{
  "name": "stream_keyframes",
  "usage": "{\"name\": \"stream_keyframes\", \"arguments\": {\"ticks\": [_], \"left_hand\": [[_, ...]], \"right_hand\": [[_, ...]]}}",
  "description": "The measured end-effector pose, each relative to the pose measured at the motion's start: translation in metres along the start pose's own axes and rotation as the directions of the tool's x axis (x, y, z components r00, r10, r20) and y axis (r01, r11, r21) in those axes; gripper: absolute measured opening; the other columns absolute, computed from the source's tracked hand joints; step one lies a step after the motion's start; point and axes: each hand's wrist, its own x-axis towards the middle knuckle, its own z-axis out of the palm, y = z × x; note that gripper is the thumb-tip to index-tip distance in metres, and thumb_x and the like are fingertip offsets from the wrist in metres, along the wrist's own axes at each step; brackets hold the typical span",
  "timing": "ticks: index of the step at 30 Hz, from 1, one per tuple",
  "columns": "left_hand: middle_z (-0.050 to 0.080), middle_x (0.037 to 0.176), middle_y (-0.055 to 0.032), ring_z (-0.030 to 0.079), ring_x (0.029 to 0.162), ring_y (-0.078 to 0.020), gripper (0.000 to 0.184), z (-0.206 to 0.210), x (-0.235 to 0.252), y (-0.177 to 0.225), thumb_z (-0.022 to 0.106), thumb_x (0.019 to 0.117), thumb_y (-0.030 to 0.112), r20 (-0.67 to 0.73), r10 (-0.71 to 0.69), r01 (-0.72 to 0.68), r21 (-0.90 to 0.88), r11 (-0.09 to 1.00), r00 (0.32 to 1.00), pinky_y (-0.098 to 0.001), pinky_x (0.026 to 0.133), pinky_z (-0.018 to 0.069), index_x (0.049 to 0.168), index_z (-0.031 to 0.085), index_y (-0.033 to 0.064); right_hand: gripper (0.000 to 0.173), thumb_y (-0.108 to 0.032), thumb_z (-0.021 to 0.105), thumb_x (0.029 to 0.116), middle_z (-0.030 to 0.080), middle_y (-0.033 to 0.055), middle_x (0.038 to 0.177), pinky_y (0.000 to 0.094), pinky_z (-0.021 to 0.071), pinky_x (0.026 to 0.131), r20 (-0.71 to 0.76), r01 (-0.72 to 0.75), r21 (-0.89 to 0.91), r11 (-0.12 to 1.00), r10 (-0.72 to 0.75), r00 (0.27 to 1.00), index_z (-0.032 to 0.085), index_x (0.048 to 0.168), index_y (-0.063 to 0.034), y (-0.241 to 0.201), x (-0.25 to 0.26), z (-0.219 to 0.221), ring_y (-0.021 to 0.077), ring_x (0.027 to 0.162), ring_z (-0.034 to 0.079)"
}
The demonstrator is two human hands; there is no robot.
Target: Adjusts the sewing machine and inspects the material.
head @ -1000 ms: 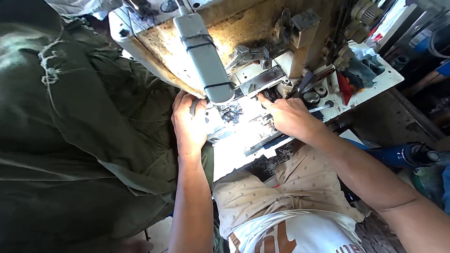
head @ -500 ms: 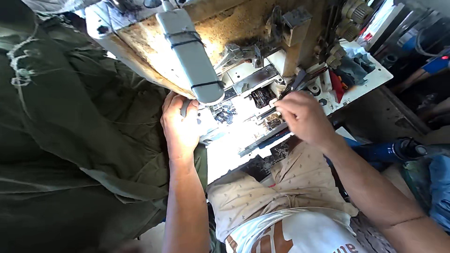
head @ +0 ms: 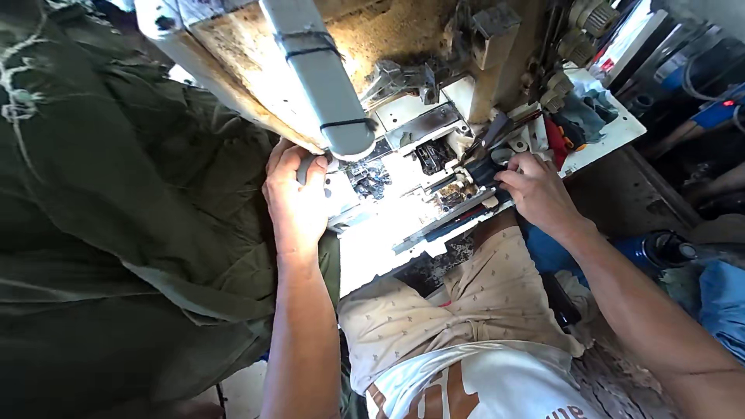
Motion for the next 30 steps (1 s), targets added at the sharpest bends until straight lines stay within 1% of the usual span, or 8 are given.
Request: {"name": "stream_keyframes", "arguments": {"ticks": [6,10,13,15,19,22,24,30], "left_hand": [[0.056,0.149,-0.0049,0.048,0.142,-0.0151,0.033,0.002,0.001,-0.001,0.058,0.1036,0.036,-0.006,0.024,-0.024,0.009,1.0,1.0,-0.0426,0.118,0.0402,0.126,0.07,0.0147],[0.056,0.149,-0.0039,0.047,0.142,-0.0127,0.032,0.002,0.0,0.001,0.058,0.1036,0.034,-0.011,0.015,-0.015,-0.012,1.0,1.0,-0.0398,0.118,0.0395,0.127,0.07,0.0152],[0.056,0.148,-0.0045,0.049,0.14,-0.0124,0.031,0.002,-0.001,0.002,0.059,0.1034,0.033,-0.018,0.022,-0.023,-0.025,0.999,1.0,-0.0378,0.117,0.041,0.126,0.07,0.0146],[0.057,0.147,-0.0041,0.05,0.139,-0.0122,0.031,0.002,-0.001,0.002,0.059,0.1034,0.034,-0.02,0.023,-0.024,-0.028,0.999,1.0,-0.0378,0.116,0.0417,0.125,0.07,0.0151],[0.057,0.147,-0.0046,0.047,0.142,-0.0124,0.031,0.002,-0.001,0.004,0.059,0.1035,0.032,-0.02,0.028,-0.029,-0.034,0.999,0.999,-0.0371,0.119,0.0385,0.126,0.07,0.0143],[0.057,0.147,-0.0045,0.045,0.143,-0.0128,0.03,0.0,-0.001,0.006,0.059,0.1037,0.031,-0.022,0.049,-0.049,-0.021,0.999,0.999,-0.0365,0.12,0.0366,0.126,0.07,0.0143],[0.059,0.145,-0.0035,0.047,0.142,-0.0124,0.028,-0.001,-0.002,0.006,0.06,0.1033,0.03,-0.031,0.063,-0.064,-0.025,0.998,0.998,-0.0368,0.119,0.037,0.124,0.071,0.015],[0.059,0.144,-0.0023,0.046,0.142,-0.0121,0.026,0.0,0.0,0.0,0.059,0.1038,0.029,-0.038,0.112,-0.114,-0.049,0.992,0.993,-0.0367,0.12,0.0366,0.123,0.071,0.016]], "right_hand": [[0.01,-0.014,0.061,0.1023,0.061,0.0163,0.121,0.0586,0.0488,0.091,0.004,0.015,-0.044,0.999,-0.015,1.0,0.066,0.107,-0.0077,0.004,-0.004,-0.006,0.0394,0.114,0.059],[0.019,-0.017,0.054,0.107,0.068,0.0147,0.111,0.0564,0.046,0.096,-0.154,-0.035,-0.044,0.998,0.027,0.988,0.064,0.115,-0.0042,0.002,-0.01,-0.016,0.0342,0.108,0.064],[0.024,-0.017,0.052,0.1083,0.07,0.0132,0.111,0.0476,0.0515,0.096,-0.24,-0.009,0.096,0.995,0.032,0.97,0.063,0.124,-0.0029,-0.014,-0.01,-0.032,0.0263,0.103,0.068],[0.029,-0.017,0.049,0.109,0.068,0.0135,0.114,0.0408,0.0603,0.084,-0.184,0.029,0.184,0.982,0.006,0.983,0.061,0.131,-0.003,-0.031,-0.005,-0.041,0.0225,0.096,0.07],[0.025,-0.02,0.052,0.1078,0.068,0.0133,0.108,0.0447,0.0592,0.066,-0.052,0.022,0.143,0.989,-0.014,0.999,0.062,0.126,-0.0063,-0.063,0.02,-0.04,0.0265,0.083,0.07],[0.02,-0.021,0.06,0.1047,0.066,0.0134,0.101,0.0473,0.0585,0.067,0.022,0.014,0.075,0.997,-0.016,1.0,0.066,0.119,-0.0078,-0.076,0.042,-0.033,0.03,0.081,0.069],[0.019,-0.022,0.057,0.1058,0.066,0.0136,0.095,0.0487,0.0569,0.064,0.051,0.012,0.011,1.0,-0.013,0.999,0.066,0.115,-0.0077,-0.082,0.054,-0.029,0.0321,0.077,0.069],[0.022,-0.023,0.052,0.1074,0.068,0.0161,0.095,0.0525,0.0559,0.064,0.085,0.002,-0.124,0.992,0.009,0.996,0.065,0.112,-0.0065,-0.093,0.081,-0.022,0.036,0.077,0.07]]}}
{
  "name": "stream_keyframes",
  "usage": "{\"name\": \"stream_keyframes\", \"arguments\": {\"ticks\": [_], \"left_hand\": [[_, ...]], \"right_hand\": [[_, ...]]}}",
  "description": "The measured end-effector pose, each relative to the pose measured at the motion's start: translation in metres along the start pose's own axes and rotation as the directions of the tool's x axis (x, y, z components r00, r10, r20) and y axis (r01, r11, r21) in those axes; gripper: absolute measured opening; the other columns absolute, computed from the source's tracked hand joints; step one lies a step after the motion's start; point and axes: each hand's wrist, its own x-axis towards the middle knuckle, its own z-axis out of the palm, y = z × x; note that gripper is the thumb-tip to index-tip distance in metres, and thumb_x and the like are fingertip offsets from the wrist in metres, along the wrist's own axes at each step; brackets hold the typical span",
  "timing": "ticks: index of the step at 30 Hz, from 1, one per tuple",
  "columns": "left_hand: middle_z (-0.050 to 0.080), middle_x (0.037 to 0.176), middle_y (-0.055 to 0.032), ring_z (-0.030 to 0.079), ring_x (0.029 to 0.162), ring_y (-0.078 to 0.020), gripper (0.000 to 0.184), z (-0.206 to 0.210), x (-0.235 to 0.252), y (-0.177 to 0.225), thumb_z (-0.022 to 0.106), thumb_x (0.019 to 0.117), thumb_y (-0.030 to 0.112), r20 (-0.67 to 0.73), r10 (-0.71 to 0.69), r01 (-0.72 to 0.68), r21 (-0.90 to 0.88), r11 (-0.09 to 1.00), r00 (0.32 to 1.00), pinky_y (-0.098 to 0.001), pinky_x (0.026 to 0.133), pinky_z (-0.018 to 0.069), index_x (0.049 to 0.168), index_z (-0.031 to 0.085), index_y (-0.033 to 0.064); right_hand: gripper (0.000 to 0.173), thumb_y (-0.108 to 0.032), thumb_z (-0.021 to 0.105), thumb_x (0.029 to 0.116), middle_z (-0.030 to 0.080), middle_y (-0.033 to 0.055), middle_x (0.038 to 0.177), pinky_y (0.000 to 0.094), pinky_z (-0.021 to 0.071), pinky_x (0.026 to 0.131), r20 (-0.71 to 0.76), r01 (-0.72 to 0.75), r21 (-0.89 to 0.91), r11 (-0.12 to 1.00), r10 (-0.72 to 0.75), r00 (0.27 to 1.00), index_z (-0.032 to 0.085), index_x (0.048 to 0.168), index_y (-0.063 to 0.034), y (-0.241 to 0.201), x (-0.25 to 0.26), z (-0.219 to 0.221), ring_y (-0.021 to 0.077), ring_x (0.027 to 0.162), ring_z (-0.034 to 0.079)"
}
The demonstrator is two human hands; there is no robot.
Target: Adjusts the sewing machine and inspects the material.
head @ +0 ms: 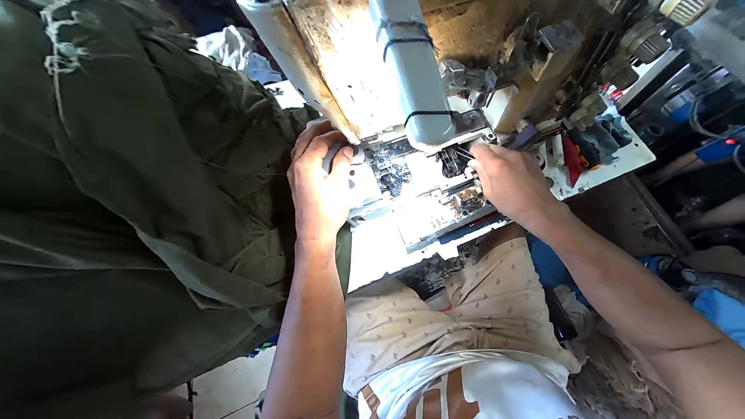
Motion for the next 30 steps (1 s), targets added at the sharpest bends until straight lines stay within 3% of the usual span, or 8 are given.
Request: {"name": "stream_keyframes", "arguments": {"ticks": [5,11,16,25,28,30], "left_hand": [[0.059,0.145,-0.0019,0.047,0.142,-0.0118,0.025,0.0,0.0,0.001,0.058,0.1035,0.027,-0.008,-0.012,0.012,0.007,1.0,1.0,-0.0367,0.12,0.0375,0.121,0.072,0.0168],[0.059,0.144,-0.002,0.046,0.143,-0.0117,0.025,0.0,-0.001,-0.002,0.058,0.1036,0.028,-0.012,-0.012,0.012,0.0,1.0,1.0,-0.0363,0.12,0.0366,0.12,0.073,0.0175],[0.059,0.145,-0.0007,0.045,0.143,-0.0109,0.024,0.001,0.0,-0.002,0.059,0.1037,0.029,-0.012,-0.021,0.021,-0.012,1.0,1.0,-0.0358,0.121,0.0361,0.12,0.073,0.0177],[0.059,0.145,0.0,0.047,0.141,-0.0091,0.023,0.001,0.001,-0.002,0.062,0.1024,0.027,-0.015,-0.022,0.022,-0.04,0.999,1.0,-0.0344,0.119,0.0387,0.12,0.073,0.0169],[0.062,0.141,-0.0016,0.052,0.138,-0.0096,0.021,0.002,-0.002,0.0,0.063,0.1018,0.025,-0.079,-0.021,0.017,-0.053,0.998,0.997,-0.032,0.115,0.0447,0.117,0.074,0.0152],[0.066,0.132,-0.0059,0.061,0.126,-0.0134,0.022,0.0,-0.011,0.006,0.06,0.1031,0.022,-0.219,0.032,-0.028,0.02,0.999,0.975,-0.0325,0.105,0.053,0.119,0.072,0.0118]], "right_hand": [[0.024,-0.023,0.05,0.1082,0.067,0.0186,0.093,0.0544,0.0553,0.063,0.06,-0.004,-0.09,0.996,0.009,0.998,0.065,0.113,-0.0046,-0.009,0.011,0.001,0.0392,0.078,0.07],[0.019,-0.013,0.051,0.1032,0.069,0.0168,0.088,0.0521,0.0524,0.058,-0.024,-0.023,-0.166,0.986,0.019,1.0,0.068,0.107,-0.0046,-0.013,0.015,0.008,0.0372,0.073,0.069],[0.021,-0.019,0.051,0.1054,0.07,0.0128,0.088,0.0517,0.0529,0.06,-0.125,0.002,-0.032,0.999,-0.006,0.992,0.068,0.1,-0.0077,-0.003,0.007,0.013,0.033,0.075,0.07],[0.025,-0.021,0.05,0.106,0.072,0.0069,0.09,0.0485,0.0548,0.065,-0.099,0.096,0.113,0.989,-0.085,0.991,0.073,0.11,-0.0132,0.008,-0.009,0.0,0.0257,0.079,0.071],[0.02,-0.018,0.056,0.1048,0.071,0.0057,0.088,0.0456,0.0537,0.063,-0.107,0.173,0.174,0.97,-0.156,0.982,0.075,0.11,-0.0134,0.013,-0.02,-0.005,0.0233,0.076,0.069],[0.019,-0.016,0.059,0.1037,0.073,0.0051,0.093,0.0437,0.0561,0.067,-0.11,0.228,0.203,0.952,-0.209,0.972,0.076,0.112,-0.0129,0.017,-0.026,-0.006,0.0217,0.079,0.07]]}}
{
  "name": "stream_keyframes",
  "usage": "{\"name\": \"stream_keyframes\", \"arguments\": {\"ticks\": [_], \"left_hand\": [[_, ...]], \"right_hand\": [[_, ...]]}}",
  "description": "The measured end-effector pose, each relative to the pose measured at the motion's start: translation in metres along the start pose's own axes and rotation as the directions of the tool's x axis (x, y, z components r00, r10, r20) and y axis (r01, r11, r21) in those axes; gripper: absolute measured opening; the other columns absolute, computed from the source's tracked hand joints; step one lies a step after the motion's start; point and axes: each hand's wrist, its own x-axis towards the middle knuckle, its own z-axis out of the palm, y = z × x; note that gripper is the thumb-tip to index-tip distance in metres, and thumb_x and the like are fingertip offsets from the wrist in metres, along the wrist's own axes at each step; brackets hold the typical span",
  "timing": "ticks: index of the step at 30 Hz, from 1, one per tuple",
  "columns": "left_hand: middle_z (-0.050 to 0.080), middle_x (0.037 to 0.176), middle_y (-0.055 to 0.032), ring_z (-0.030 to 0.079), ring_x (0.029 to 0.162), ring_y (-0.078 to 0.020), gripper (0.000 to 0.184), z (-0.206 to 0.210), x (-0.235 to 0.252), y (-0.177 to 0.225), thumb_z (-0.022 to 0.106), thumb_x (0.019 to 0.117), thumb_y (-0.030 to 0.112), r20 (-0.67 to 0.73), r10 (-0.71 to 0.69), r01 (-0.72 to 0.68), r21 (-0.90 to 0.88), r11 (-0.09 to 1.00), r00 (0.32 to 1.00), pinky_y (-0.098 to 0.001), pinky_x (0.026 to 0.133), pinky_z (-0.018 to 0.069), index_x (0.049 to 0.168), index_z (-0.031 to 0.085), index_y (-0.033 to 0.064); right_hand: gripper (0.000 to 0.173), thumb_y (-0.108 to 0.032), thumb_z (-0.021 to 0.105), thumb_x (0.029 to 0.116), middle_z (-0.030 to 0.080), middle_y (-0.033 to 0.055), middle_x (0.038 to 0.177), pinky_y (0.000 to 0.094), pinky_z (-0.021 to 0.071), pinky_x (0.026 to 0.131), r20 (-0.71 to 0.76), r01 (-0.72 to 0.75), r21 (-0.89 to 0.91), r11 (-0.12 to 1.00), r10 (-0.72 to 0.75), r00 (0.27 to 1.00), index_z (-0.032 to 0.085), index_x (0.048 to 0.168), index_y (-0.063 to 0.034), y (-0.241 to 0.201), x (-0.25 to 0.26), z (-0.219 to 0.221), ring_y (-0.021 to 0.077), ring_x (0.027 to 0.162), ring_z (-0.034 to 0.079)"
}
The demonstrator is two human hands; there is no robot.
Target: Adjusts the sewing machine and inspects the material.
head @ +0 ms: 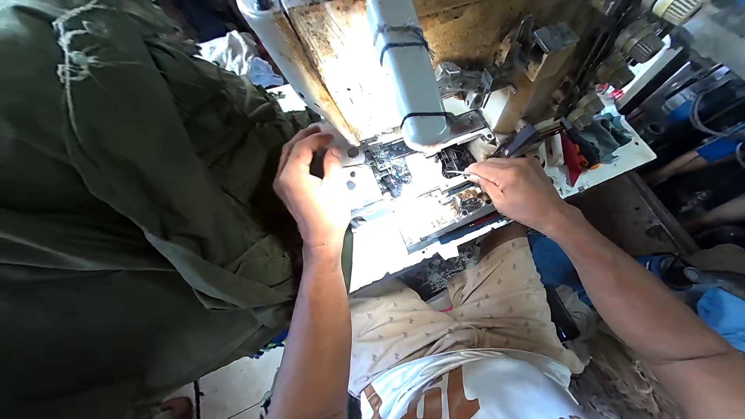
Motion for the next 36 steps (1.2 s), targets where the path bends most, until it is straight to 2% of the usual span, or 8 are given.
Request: {"name": "stream_keyframes", "arguments": {"ticks": [4,7,10,13,18,25,31,36], "left_hand": [[0.065,0.101,-0.011,0.062,0.085,-0.0161,0.019,-0.006,-0.044,0.04,0.059,0.1014,0.009,-0.289,0.26,-0.238,0.108,0.965,0.921,-0.0285,0.07,0.0518,0.116,0.068,-0.0003],[0.072,0.096,-0.011,0.068,0.087,-0.0172,0.012,0.007,-0.071,0.067,0.069,0.0934,0.007,-0.101,0.383,-0.392,-0.095,0.915,0.918,-0.0338,0.077,0.0567,0.102,0.074,0.0006],[0.073,0.114,-0.0031,0.069,0.098,-0.011,0.026,0.021,-0.053,0.082,0.068,0.0993,0.019,0.359,0.291,-0.279,-0.085,0.957,0.887,-0.0316,0.087,0.0587,0.123,0.074,0.0126],[0.068,0.12,-0.0082,0.069,0.086,-0.0201,0.044,0.041,-0.034,0.093,0.068,0.0992,0.023,0.557,0.216,-0.282,0.034,0.959,0.802,-0.0423,0.074,0.059,0.142,0.061,0.0174],[0.072,0.105,-0.0068,0.071,0.092,-0.0227,0.022,0.066,-0.036,0.096,0.064,0.1011,0.019,0.479,0.281,-0.368,0.095,0.925,0.831,-0.0444,0.074,0.0587,0.12,0.075,0.0164],[0.075,0.101,-0.0028,0.07,0.078,-0.0166,0.029,0.063,-0.045,0.094,0.065,0.1013,0.019,0.462,0.189,-0.262,0.099,0.96,0.866,-0.0396,0.069,0.059,0.13,0.07,0.0146],[0.073,0.098,-0.0027,0.069,0.076,-0.0149,0.02,0.056,-0.044,0.089,0.065,0.102,0.026,0.462,0.136,-0.225,0.141,0.964,0.876,-0.0377,0.071,0.0586,0.114,0.075,0.0136],[0.074,0.092,-0.0047,0.071,0.081,-0.0215,0.017,0.056,-0.043,0.096,0.062,0.103,0.023,0.571,0.106,-0.257,0.19,0.948,0.814,-0.0468,0.07,0.0582,0.11,0.075,0.0143]], "right_hand": [[0.02,-0.018,0.059,0.104,0.074,0.0038,0.096,0.0413,0.0567,0.073,-0.007,0.072,0.05,0.996,-0.072,0.997,0.076,0.114,-0.0127,0.01,-0.002,0.002,0.0197,0.084,0.071],[0.021,-0.018,0.057,0.1045,0.073,0.0035,0.094,0.041,0.0546,0.071,-0.006,0.105,0.07,0.992,-0.105,0.994,0.075,0.114,-0.0121,0.017,-0.005,0.001,0.0198,0.082,0.07],[0.024,-0.02,0.054,0.1061,0.074,0.0042,0.096,0.0417,0.0554,0.075,-0.008,0.115,0.061,0.992,-0.114,0.993,0.075,0.115,-0.0114,0.02,-0.003,0.001,0.0205,0.087,0.072],[0.024,-0.019,0.054,0.106,0.075,0.0042,0.097,0.0422,0.0557,0.076,-0.03,0.118,0.067,0.991,-0.116,0.993,0.075,0.114,-0.0116,0.019,-0.004,-0.001,0.0203,0.088,0.072],[0.024,-0.02,0.053,0.1064,0.075,0.0032,0.096,0.0432,0.0554,0.077,-0.052,0.096,0.098,0.991,-0.091,0.994,0.075,0.113,-0.0133,0.021,-0.006,0.001,0.0194,0.088,0.072],[0.025,-0.02,0.051,0.1068,0.075,0.0036,0.095,0.0417,0.0557,0.076,-0.079,0.081,0.089,0.993,-0.074,0.994,0.074,0.113,-0.0124,0.024,-0.007,0.006,0.0196,0.087,0.072],[0.025,-0.02,0.052,0.1064,0.072,0.0098,0.092,0.0468,0.0561,0.062,-0.186,-0.132,-0.006,0.991,0.129,0.974,0.073,0.112,-0.0078,0.022,-0.012,0.007,0.0272,0.075,0.071],[0.025,-0.02,0.054,0.1063,0.072,0.0126,0.095,0.0503,0.0538,0.057,-0.178,-0.263,-0.052,0.963,0.25,0.952,0.072,0.116,-0.0073,0.017,-0.02,0.01,0.0315,0.073,0.07]]}}
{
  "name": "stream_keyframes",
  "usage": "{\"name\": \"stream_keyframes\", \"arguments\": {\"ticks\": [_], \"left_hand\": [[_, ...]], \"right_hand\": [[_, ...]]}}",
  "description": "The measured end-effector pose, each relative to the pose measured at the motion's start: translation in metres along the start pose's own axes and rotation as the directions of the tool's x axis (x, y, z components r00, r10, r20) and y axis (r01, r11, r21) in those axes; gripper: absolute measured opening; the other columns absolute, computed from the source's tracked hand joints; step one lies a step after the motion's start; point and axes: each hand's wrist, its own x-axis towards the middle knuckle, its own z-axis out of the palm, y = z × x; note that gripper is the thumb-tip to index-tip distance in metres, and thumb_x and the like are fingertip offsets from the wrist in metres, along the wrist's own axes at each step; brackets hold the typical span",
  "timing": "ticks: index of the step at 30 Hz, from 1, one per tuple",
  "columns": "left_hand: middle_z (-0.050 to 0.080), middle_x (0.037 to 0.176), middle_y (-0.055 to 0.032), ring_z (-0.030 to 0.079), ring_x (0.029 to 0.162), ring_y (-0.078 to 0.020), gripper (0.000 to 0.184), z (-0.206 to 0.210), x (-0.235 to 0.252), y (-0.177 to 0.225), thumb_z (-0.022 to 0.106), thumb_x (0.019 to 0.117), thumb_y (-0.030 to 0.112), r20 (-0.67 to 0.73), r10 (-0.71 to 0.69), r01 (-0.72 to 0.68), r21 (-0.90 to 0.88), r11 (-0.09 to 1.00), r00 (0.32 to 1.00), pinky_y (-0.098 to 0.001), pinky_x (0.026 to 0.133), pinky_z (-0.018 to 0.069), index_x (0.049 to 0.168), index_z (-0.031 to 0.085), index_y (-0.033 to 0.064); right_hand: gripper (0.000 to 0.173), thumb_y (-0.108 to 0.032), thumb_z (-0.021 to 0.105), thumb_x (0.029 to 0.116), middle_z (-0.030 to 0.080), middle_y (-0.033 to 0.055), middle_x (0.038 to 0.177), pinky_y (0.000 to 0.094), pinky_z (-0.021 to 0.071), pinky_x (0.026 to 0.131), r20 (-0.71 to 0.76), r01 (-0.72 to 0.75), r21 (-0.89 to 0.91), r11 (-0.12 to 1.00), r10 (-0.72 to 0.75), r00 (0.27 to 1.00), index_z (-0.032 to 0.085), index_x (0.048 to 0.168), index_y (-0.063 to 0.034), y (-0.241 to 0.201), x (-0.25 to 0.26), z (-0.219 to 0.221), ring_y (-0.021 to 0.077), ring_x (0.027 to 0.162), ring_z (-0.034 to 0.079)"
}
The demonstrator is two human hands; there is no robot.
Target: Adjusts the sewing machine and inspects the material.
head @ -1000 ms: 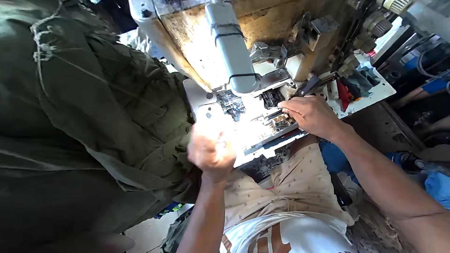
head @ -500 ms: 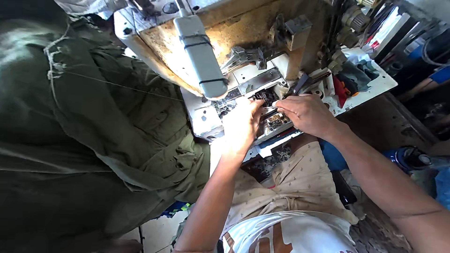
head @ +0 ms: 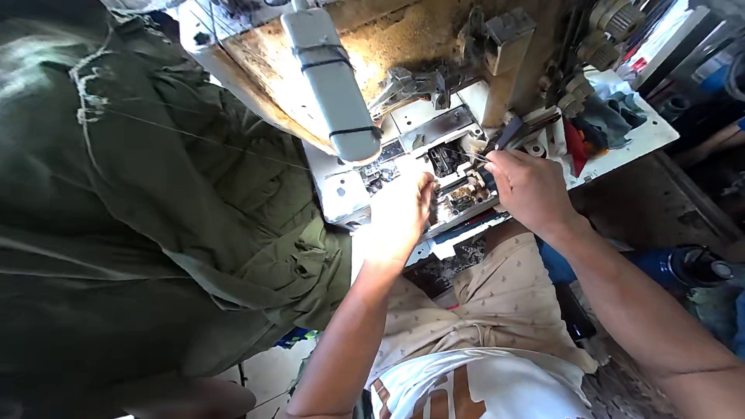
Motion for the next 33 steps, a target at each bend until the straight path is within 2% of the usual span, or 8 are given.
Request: {"name": "stream_keyframes", "arguments": {"ticks": [4,7,10,15,18,23,29,33], "left_hand": [[0.074,0.093,-0.0065,0.072,0.085,-0.025,0.018,-0.003,0.003,0.001,0.062,0.1027,0.021,0.038,0.003,-0.004,0.023,1.0,0.999,-0.0495,0.074,0.0578,0.113,0.075,0.014],[0.074,0.095,-0.0058,0.072,0.085,-0.0234,0.018,-0.004,0.0,-0.001,0.062,0.1027,0.022,0.032,0.008,-0.008,0.004,1.0,0.999,-0.0481,0.075,0.0583,0.111,0.076,0.0138],[0.074,0.095,-0.0037,0.072,0.085,-0.022,0.019,-0.004,-0.003,-0.001,0.061,0.1036,0.024,0.068,-0.007,0.007,0.0,1.0,0.998,-0.0489,0.073,0.0583,0.112,0.075,0.0169],[0.074,0.093,-0.0019,0.072,0.083,-0.0201,0.02,-0.002,-0.009,-0.008,0.059,0.1047,0.028,0.084,-0.001,0.003,-0.024,1.0,0.996,-0.0468,0.071,0.0583,0.109,0.075,0.0188],[0.074,0.094,-0.0017,0.072,0.086,-0.0195,0.02,-0.001,-0.011,-0.014,0.059,0.1042,0.028,0.056,0.014,-0.011,-0.05,0.999,0.998,-0.045,0.075,0.0593,0.11,0.076,0.018],[0.074,0.093,-0.0016,0.072,0.085,-0.0184,0.022,0.001,-0.015,-0.018,0.058,0.1044,0.028,0.014,0.039,-0.038,-0.067,0.997,0.999,-0.043,0.075,0.059,0.11,0.076,0.0177],[0.074,0.095,-0.0019,0.071,0.088,-0.0183,0.021,0.0,-0.018,-0.021,0.058,0.1046,0.026,-0.004,0.037,-0.037,-0.134,0.99,0.999,-0.0437,0.078,0.0592,0.111,0.076,0.0169],[0.072,0.097,-0.0013,0.07,0.091,-0.0147,0.022,-0.001,-0.019,-0.025,0.057,0.1051,0.027,-0.014,0.022,-0.024,-0.197,0.98,1.0,-0.0384,0.083,0.0588,0.111,0.075,0.016]], "right_hand": [[0.024,-0.021,0.055,0.1059,0.072,0.0114,0.095,0.047,0.0557,0.06,-0.024,0.016,0.089,0.996,-0.014,1.0,0.072,0.117,-0.0076,-0.011,-0.005,-0.003,0.0281,0.074,0.07],[0.023,-0.015,0.056,0.1046,0.07,0.0115,0.095,0.0444,0.0573,0.061,0.015,0.043,0.135,0.99,-0.045,0.999,0.07,0.12,-0.0056,-0.035,-0.007,-0.003,0.0267,0.075,0.07],[0.024,-0.012,0.054,0.1047,0.068,0.0137,0.095,0.0454,0.0573,0.061,0.102,0.016,0.028,0.999,-0.018,0.995,0.068,0.122,-0.0037,-0.053,0.001,0.006,0.0301,0.075,0.069],[0.028,-0.007,0.055,0.0984,0.07,0.0153,0.092,0.0488,0.0543,0.058,0.19,-0.037,-0.185,0.982,0.073,0.979,0.07,0.121,-0.0042,-0.07,0.018,0.011,0.034,0.073,0.07],[0.025,-0.006,0.057,0.0963,0.069,0.0164,0.092,0.0491,0.0532,0.058,0.225,-0.061,-0.254,0.965,0.12,0.967,0.069,0.118,-0.0032,-0.077,0.023,0.009,0.0351,0.074,0.069],[0.023,-0.008,0.058,0.096,0.07,0.0179,0.095,0.0507,0.0534,0.058,0.253,-0.07,-0.299,0.952,0.15,0.956,0.068,0.116,-0.002,-0.084,0.028,0.011,0.0366,0.075,0.07],[0.009,-0.007,0.061,0.0932,0.067,0.0166,0.083,0.0501,0.0479,0.051,0.15,-0.017,-0.288,0.957,0.063,0.987,0.066,0.099,-0.0023,-0.082,0.022,0.017,0.0367,0.067,0.066],[0.013,-0.008,0.059,0.0922,0.069,0.0145,0.079,0.0493,0.0491,0.05,0.081,-0.026,-0.322,0.946,0.055,0.995,0.07,0.098,-0.004,-0.079,0.023,0.024,0.0349,0.064,0.068]]}}
